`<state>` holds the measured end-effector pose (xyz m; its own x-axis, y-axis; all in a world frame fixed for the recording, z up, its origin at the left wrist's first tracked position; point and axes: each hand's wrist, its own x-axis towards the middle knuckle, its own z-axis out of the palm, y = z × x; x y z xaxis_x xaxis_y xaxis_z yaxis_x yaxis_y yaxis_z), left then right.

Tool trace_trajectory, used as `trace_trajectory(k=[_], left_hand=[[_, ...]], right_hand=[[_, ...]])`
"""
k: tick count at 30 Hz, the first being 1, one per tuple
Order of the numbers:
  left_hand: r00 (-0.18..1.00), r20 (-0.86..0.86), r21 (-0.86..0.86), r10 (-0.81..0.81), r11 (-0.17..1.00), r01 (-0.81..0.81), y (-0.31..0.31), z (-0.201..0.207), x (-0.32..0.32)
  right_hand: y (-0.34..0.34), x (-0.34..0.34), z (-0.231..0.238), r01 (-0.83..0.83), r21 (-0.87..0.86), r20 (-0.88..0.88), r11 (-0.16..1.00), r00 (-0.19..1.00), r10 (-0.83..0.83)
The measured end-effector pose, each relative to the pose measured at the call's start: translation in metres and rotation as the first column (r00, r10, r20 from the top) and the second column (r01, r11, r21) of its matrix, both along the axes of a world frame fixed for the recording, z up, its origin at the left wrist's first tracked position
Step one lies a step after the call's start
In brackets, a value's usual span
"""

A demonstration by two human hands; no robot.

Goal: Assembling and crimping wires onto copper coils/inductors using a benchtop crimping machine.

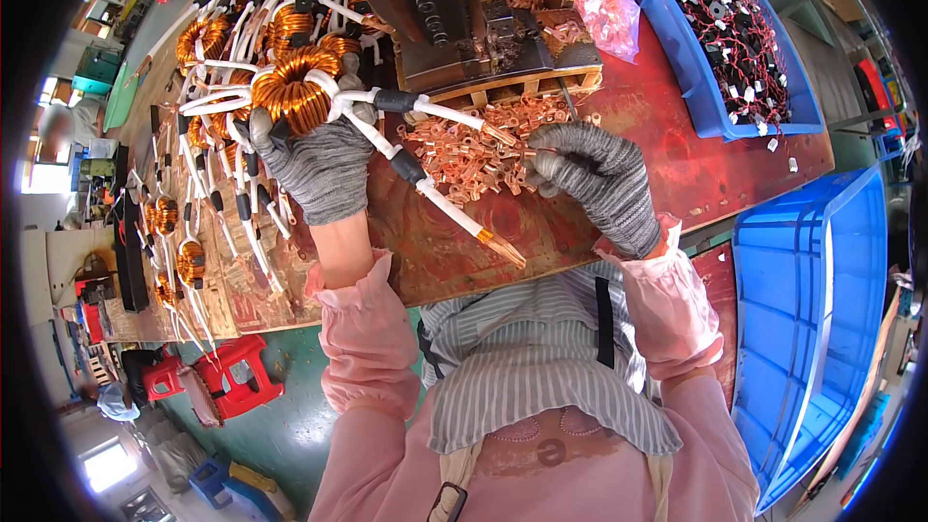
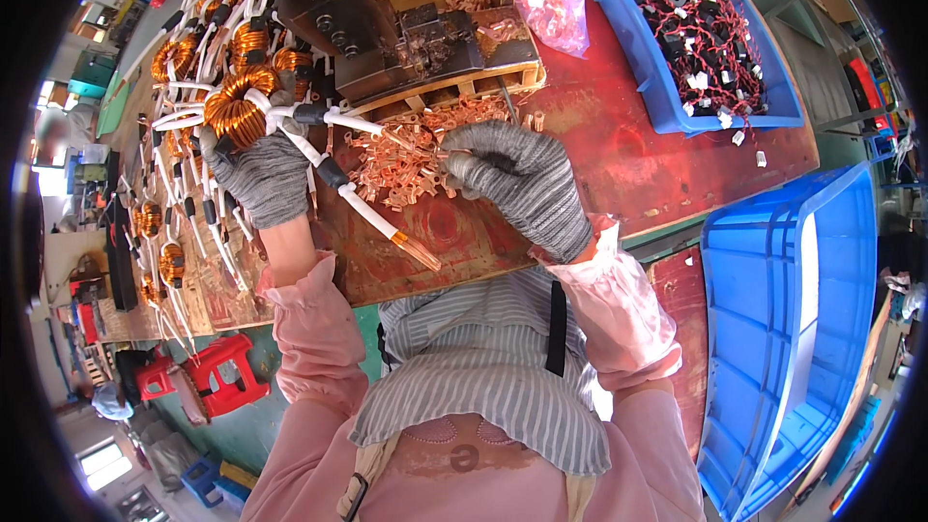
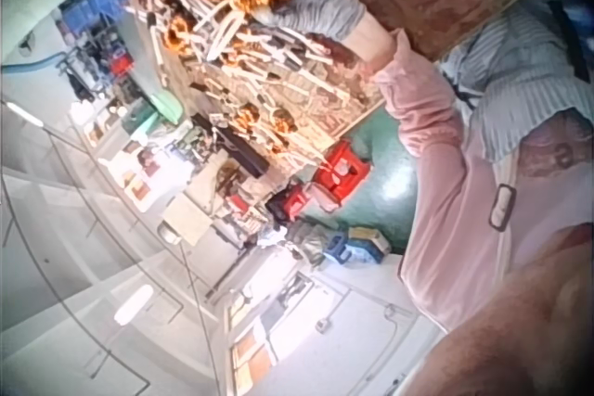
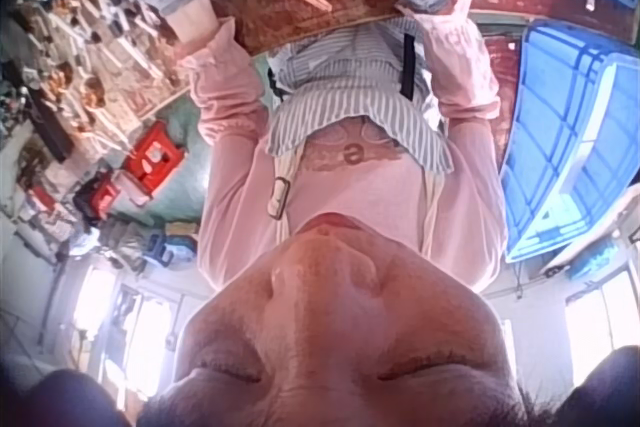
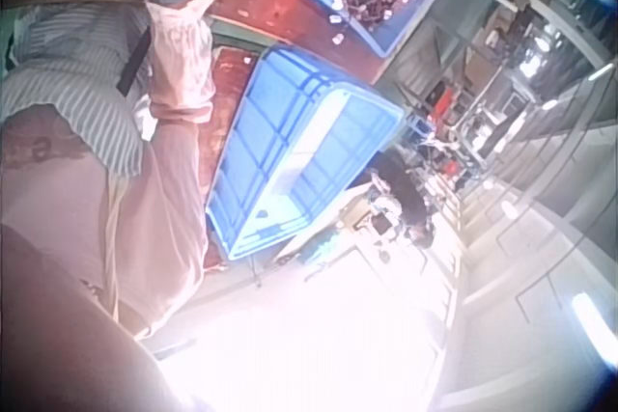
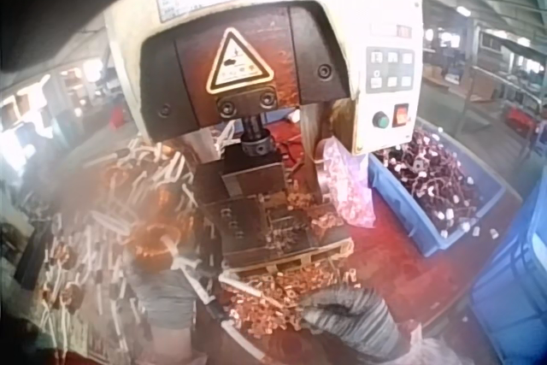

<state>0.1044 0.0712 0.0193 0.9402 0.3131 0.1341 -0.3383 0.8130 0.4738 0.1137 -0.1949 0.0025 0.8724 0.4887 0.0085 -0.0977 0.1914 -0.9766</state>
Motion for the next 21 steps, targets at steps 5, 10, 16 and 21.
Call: trace_trajectory(k=[5, 10, 16, 21], left_hand=[[0.996, -0.042, 0.043, 0.076, 0.996, -0.074, -0.003, 0.001, 0.001], [0.989, -0.056, 0.062, 0.137, 0.989, -0.133, -0.004, -0.001, 0.003], [0.996, 0.071, -0.025, -0.058, 0.998, 0.06, 0.009, -0.009, 0.003], [0.992, -0.011, 0.13, 0.127, 0.984, -0.125, 0.008, -0.007, 0.003]], right_hand=[[0.005, -0.001, -0.002, 0.068, 0.056, -0.021, 0.996, 0.998, -0.067], [0.011, -0.003, 0.009, 0.122, 0.178, -0.172, 0.976, 0.981, -0.092], [0.02, 0.007, 0.005, -0.004, 0.389, -0.363, 0.921, 0.919, 0.157], [0.028, 0.015, 0.02, -0.115, 0.275, -0.42, 0.955, 0.879, 0.227]])
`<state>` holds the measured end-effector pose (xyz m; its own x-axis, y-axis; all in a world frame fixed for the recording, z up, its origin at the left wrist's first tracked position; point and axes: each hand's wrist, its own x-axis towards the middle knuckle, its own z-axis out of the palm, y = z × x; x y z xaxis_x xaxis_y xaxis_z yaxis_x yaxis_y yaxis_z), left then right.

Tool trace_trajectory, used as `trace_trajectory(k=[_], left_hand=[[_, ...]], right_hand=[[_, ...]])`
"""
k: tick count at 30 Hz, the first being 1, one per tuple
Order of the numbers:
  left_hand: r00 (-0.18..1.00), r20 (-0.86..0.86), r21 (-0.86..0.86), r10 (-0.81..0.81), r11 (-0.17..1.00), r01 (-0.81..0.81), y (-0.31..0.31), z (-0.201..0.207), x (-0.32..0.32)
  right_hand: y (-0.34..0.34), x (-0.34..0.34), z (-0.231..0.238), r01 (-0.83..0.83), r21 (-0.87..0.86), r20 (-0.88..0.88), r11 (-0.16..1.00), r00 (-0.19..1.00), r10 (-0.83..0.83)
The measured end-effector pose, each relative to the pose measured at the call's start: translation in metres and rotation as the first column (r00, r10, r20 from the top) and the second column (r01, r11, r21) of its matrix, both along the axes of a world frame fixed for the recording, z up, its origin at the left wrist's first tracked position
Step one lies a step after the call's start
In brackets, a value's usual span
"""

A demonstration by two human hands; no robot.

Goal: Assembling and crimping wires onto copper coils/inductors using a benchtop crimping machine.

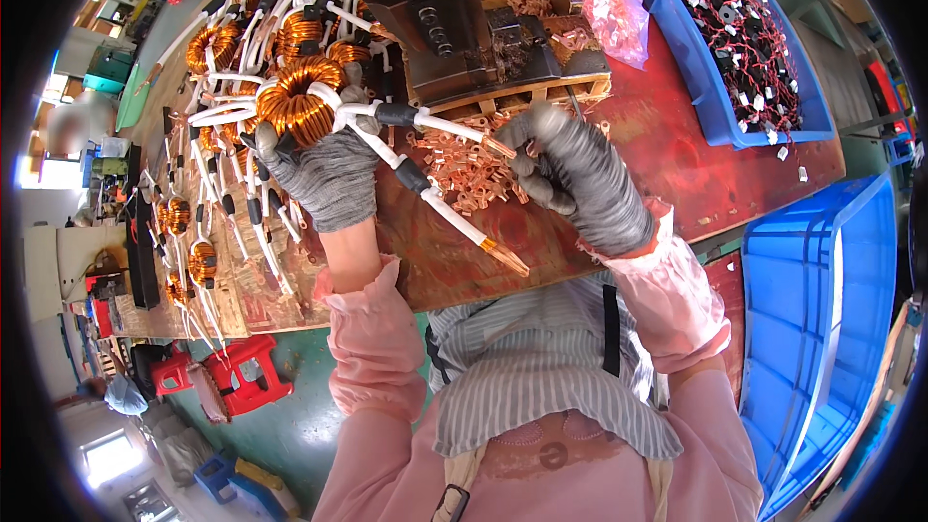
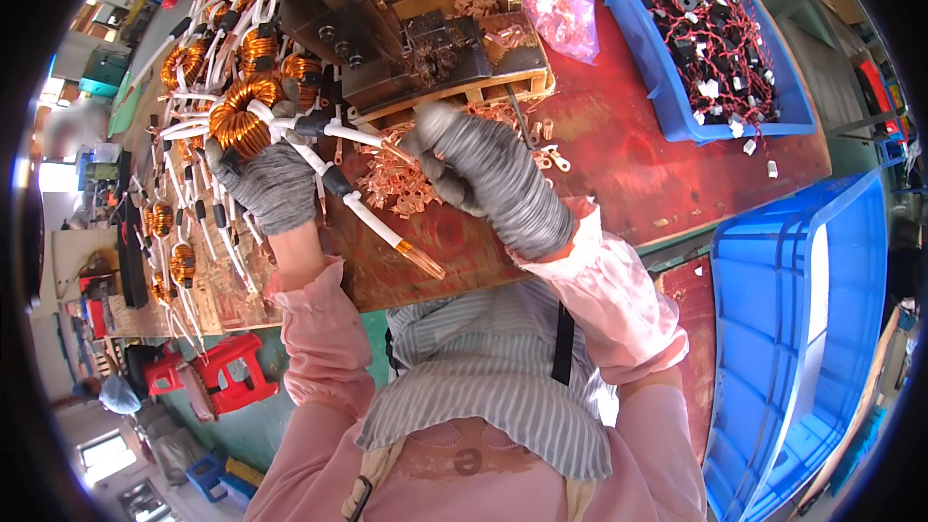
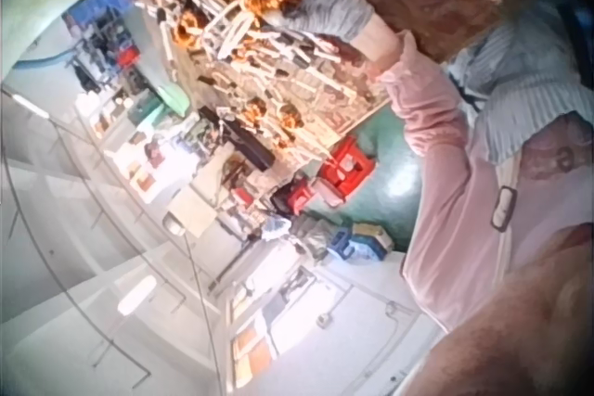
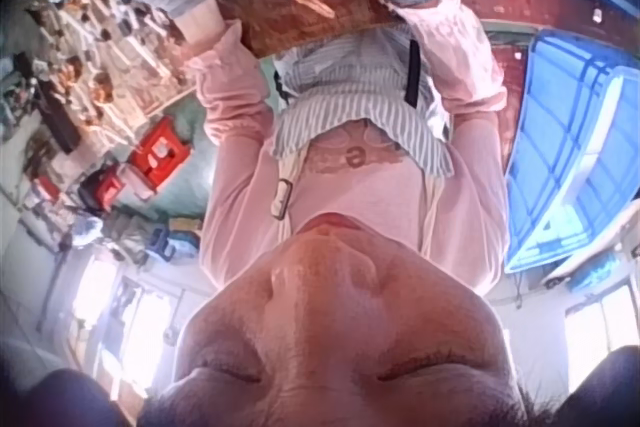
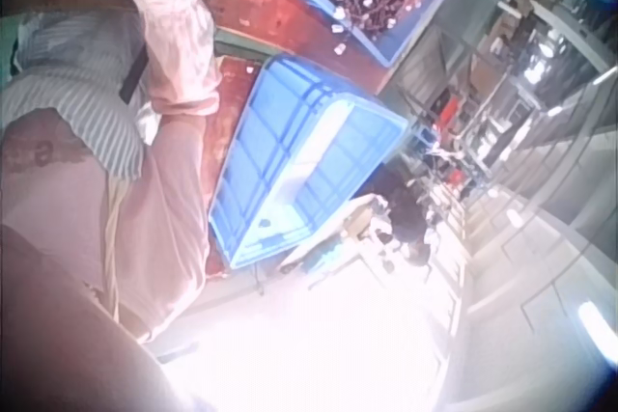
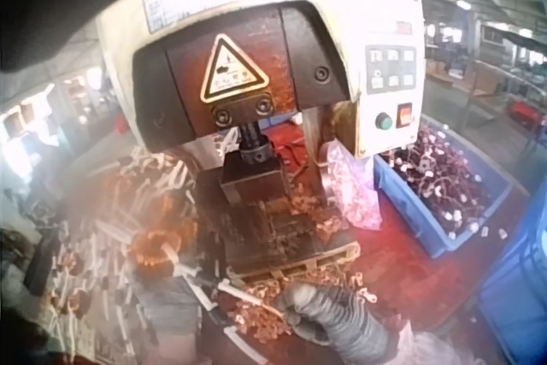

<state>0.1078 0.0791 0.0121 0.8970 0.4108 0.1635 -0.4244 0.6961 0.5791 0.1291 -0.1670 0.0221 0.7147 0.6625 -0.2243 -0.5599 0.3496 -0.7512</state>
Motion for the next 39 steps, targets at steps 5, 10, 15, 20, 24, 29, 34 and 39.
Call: trace_trajectory(k=[5, 10, 15, 20, 24, 29, 34, 39], left_hand=[[1.0, 0.002, -0.032, 0.024, 0.999, -0.024, 0.0, 0.001, 0.0], [0.995, 0.064, -0.096, -0.071, 0.992, 0.077, 0.004, -0.001, 0.001], [0.996, -0.033, -0.024, 0.08, 0.996, -0.081, -0.002, 0.002, 0.002], [0.999, 0.024, -0.086, -0.023, 0.996, 0.025, 0.005, -0.001, 0.004], [0.996, -0.02, -0.042, 0.091, 0.995, -0.091, 0.006, -0.006, 0.006], [0.991, -0.03, -0.02, 0.128, 0.991, -0.129, 0.008, -0.007, 0.007], [1.0, 0.03, -0.064, -0.009, 0.998, 0.011, 0.008, -0.005, 0.002], [0.995, -0.018, -0.032, 0.094, 0.995, -0.095, 0.011, -0.008, 0.003]], right_hand=[[0.018, 0.003, 0.0, 0.554, -0.154, 0.921, 0.818, 0.381, -0.085], [0.02, 0.021, -0.002, 0.408, -0.193, 0.834, 0.892, 0.547, -0.07], [0.018, 0.031, 0.003, 0.199, -0.203, 0.603, 0.959, 0.797, -0.038], [0.019, 0.033, 0.006, 0.109, -0.15, 0.446, 0.983, 0.895, -0.031], [0.02, 0.035, 0.011, 0.222, -0.133, 0.576, 0.966, 0.811, -0.107], [0.019, 0.044, -0.01, 0.313, -0.095, 0.731, 0.945, 0.667, -0.147], [0.019, 0.038, -0.006, 0.312, -0.221, 0.84, 0.924, 0.542, 0.018], [0.022, 0.036, -0.017, 0.394, -0.016, 0.928, 0.919, 0.347, -0.133]])
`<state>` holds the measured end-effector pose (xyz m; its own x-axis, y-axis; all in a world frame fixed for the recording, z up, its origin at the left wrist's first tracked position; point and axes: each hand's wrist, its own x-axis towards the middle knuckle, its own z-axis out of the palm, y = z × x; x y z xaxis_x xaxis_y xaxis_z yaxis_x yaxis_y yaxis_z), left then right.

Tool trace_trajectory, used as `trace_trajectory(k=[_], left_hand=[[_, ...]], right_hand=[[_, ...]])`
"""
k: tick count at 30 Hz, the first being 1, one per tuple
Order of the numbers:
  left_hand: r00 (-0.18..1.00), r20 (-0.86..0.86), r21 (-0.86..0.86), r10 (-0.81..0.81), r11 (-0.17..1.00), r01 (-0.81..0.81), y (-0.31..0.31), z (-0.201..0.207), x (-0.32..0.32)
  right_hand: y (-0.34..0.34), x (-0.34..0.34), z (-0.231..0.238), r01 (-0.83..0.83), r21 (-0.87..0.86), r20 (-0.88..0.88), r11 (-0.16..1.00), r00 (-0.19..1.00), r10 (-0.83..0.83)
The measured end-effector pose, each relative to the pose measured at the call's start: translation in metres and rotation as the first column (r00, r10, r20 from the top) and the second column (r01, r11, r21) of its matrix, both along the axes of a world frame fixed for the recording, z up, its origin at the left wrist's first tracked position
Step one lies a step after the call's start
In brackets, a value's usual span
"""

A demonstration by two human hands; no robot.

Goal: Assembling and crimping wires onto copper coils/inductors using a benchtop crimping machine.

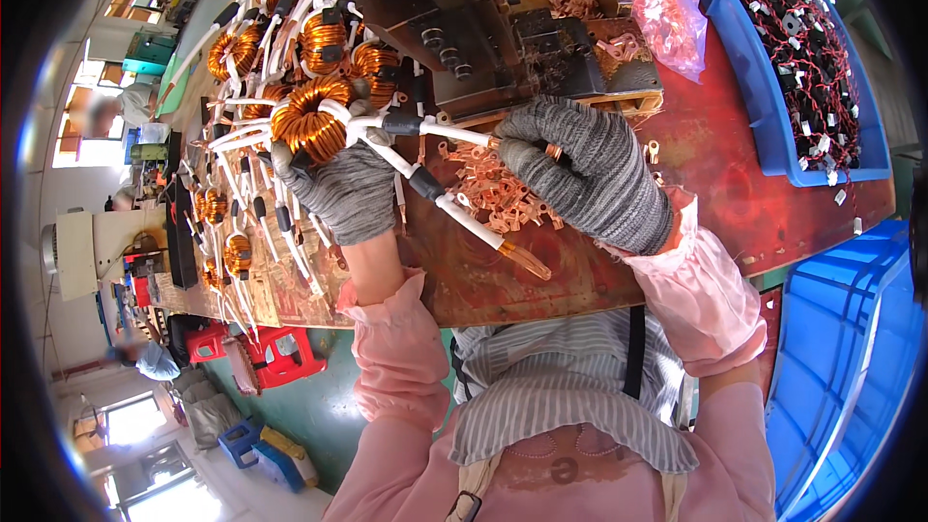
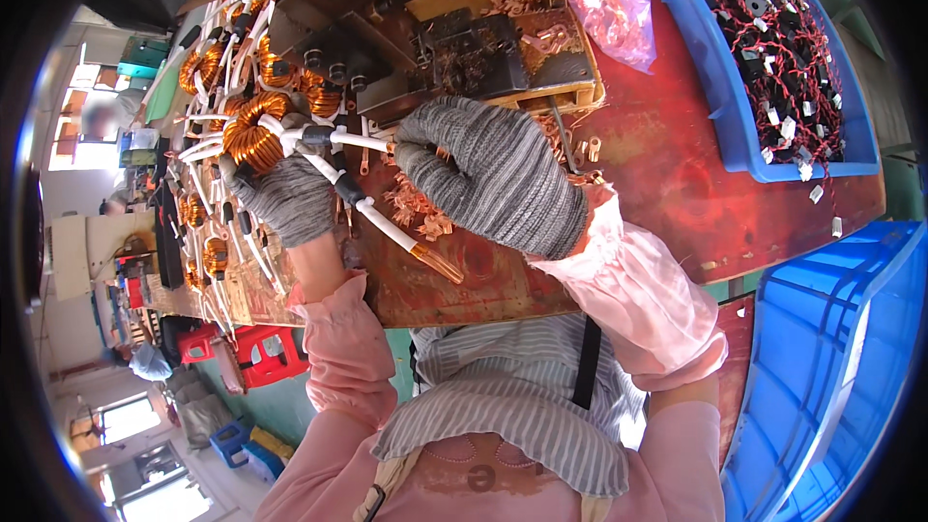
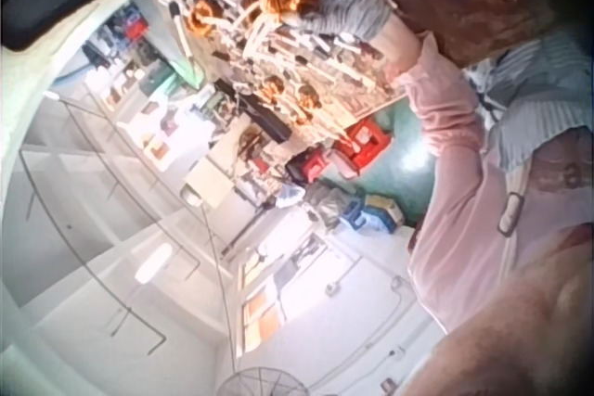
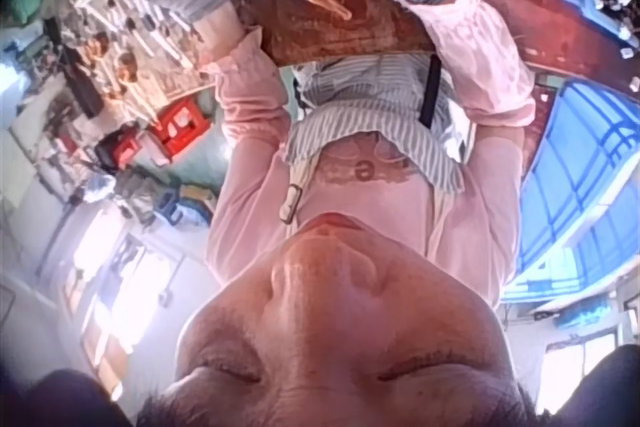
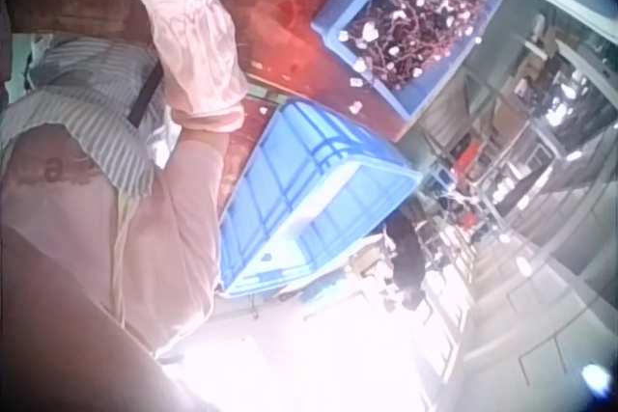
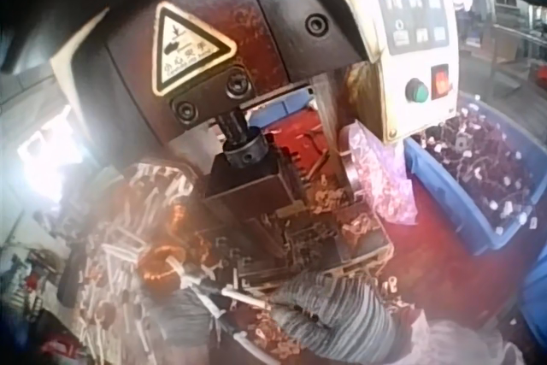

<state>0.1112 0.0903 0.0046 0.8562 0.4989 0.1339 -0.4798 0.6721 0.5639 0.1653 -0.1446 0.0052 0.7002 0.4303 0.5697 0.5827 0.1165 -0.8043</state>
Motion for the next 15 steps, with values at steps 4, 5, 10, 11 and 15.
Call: trace_trajectory(k=[4, 5, 10, 11, 15], left_hand=[[1.0, -0.013, 0.005, 0.017, 1.0, -0.017, -0.004, 0.001, 0.003], [1.0, -0.013, 0.009, 0.02, 1.0, -0.02, -0.004, 0.001, 0.003], [0.996, 0.046, 0.004, -0.071, 0.997, 0.071, -0.008, 0.002, 0.005], [0.996, 0.046, 0.008, -0.071, 0.997, 0.071, -0.01, 0.002, 0.005], [0.999, -0.025, 0.002, -0.03, 1.0, 0.03, -0.013, 0.002, 0.006]], right_hand=[[-0.001, -0.003, 0.0, -0.054, 0.002, -0.082, 0.999, 0.995, 0.054], [-0.001, -0.004, 0.003, -0.089, 0.016, -0.141, 0.996, 0.986, 0.09], [-0.001, -0.006, 0.004, -0.178, 0.092, -0.271, 0.98, 0.942, 0.197], [-0.001, -0.006, 0.004, -0.192, 0.093, -0.315, 0.977, 0.925, 0.212], [-0.004, -0.006, 0.01, -0.209, 0.041, -0.462, 0.977, 0.863, 0.204]])
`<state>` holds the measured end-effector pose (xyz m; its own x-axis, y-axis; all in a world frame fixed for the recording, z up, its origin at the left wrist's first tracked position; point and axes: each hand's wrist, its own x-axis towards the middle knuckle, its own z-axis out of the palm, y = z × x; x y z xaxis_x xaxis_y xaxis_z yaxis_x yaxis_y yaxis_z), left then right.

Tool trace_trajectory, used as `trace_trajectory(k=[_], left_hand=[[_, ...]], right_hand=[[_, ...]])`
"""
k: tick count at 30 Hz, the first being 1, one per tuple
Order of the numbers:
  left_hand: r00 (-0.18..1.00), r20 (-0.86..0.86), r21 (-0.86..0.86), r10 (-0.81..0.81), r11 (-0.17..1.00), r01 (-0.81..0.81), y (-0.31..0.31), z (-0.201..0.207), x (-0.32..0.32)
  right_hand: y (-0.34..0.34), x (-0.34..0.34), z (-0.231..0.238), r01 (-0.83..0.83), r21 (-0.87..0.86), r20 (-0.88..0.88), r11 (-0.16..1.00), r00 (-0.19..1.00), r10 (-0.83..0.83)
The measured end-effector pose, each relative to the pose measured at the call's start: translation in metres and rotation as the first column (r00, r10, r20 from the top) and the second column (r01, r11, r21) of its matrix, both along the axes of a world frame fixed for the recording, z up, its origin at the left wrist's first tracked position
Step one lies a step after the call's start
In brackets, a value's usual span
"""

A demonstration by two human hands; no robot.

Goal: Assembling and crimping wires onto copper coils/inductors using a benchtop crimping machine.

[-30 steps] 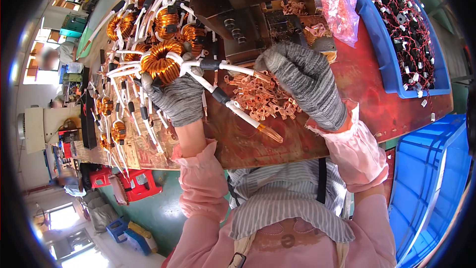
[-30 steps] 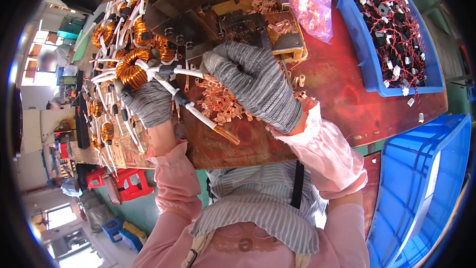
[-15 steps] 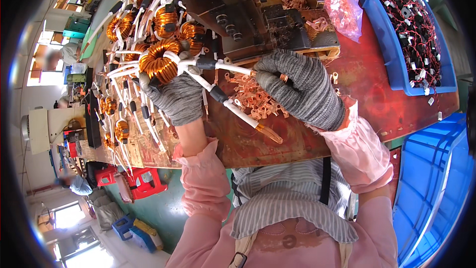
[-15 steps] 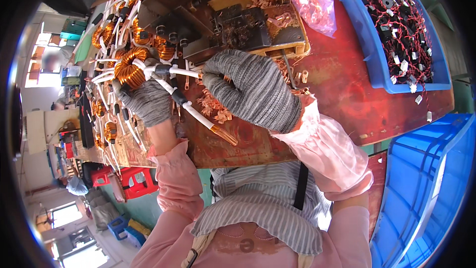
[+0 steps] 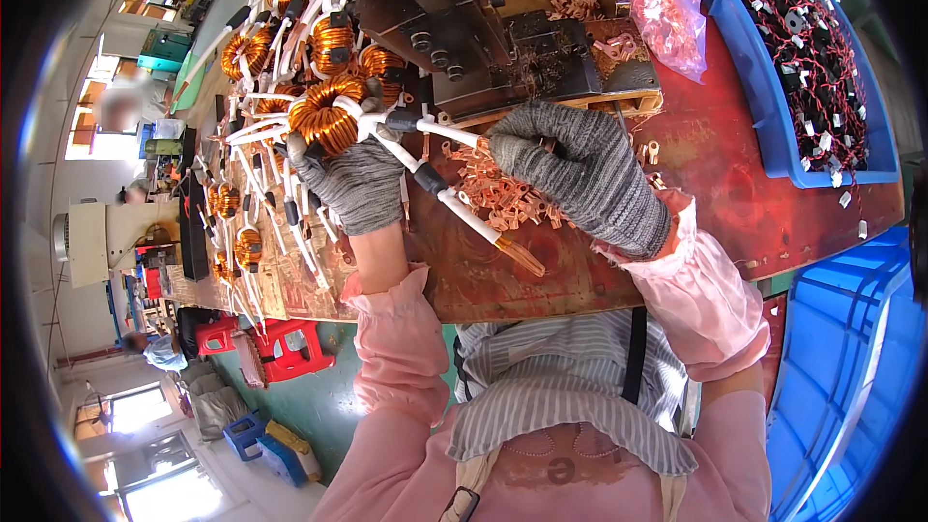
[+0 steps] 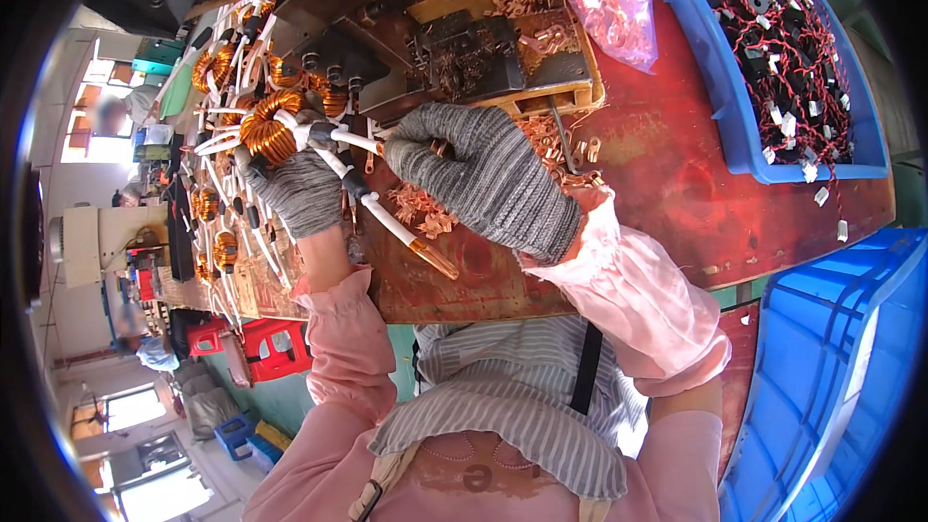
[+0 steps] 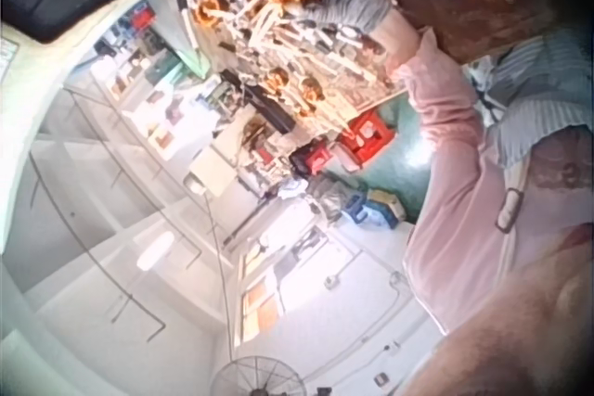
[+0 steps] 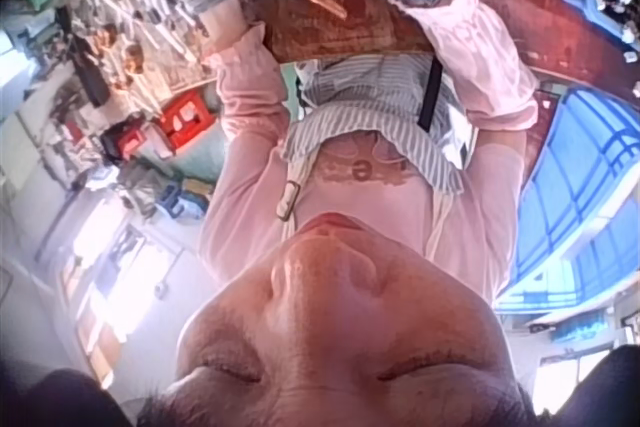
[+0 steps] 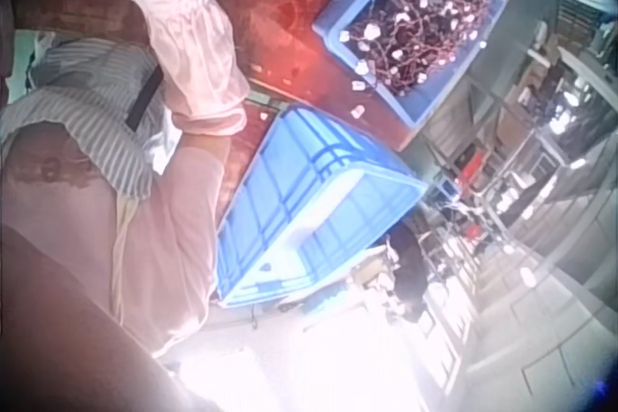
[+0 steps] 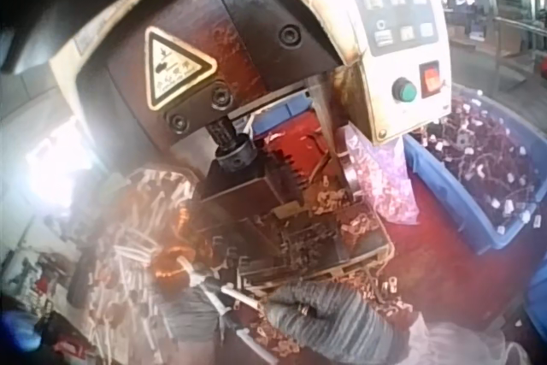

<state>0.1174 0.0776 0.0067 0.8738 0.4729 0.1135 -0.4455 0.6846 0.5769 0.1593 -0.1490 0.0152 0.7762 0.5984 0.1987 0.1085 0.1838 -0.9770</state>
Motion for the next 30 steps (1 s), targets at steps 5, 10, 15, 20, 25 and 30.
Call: trace_trajectory(k=[5, 10, 15, 20, 25, 30], left_hand=[[0.997, 0.044, 0.077, 0.057, 0.995, -0.061, 0.003, -0.004, 0.003], [0.998, 0.024, 0.039, 0.054, 0.998, -0.055, 0.001, -0.003, 0.002], [0.992, 0.088, -0.034, -0.086, 0.995, 0.089, 0.001, -0.001, 0.001], [0.994, 0.1, 0.027, -0.047, 0.999, 0.045, -0.004, -0.002, 0.002], [0.999, 0.022, -0.005, 0.034, 0.999, -0.034, -0.007, -0.004, 0.004], [0.999, 0.015, -0.073, -0.029, 0.997, 0.03, 0.011, -0.015, 0.001]], right_hand=[[-0.003, 0.001, 0.003, -0.059, 0.037, -0.059, 0.998, 0.996, 0.061], [-0.005, 0.002, 0.007, -0.07, -0.02, -0.031, 0.997, 0.997, 0.07], [0.0, -0.001, 0.0, 0.002, 0.026, 0.048, 1.0, 0.999, -0.003], [-0.001, -0.003, 0.001, -0.047, 0.087, -0.032, 0.995, 0.998, 0.05], [-0.006, -0.001, 0.006, -0.079, 0.039, -0.134, 0.996, 0.987, 0.084], [-0.005, -0.001, 0.007, -0.099, 0.066, -0.23, 0.993, 0.967, 0.112]])
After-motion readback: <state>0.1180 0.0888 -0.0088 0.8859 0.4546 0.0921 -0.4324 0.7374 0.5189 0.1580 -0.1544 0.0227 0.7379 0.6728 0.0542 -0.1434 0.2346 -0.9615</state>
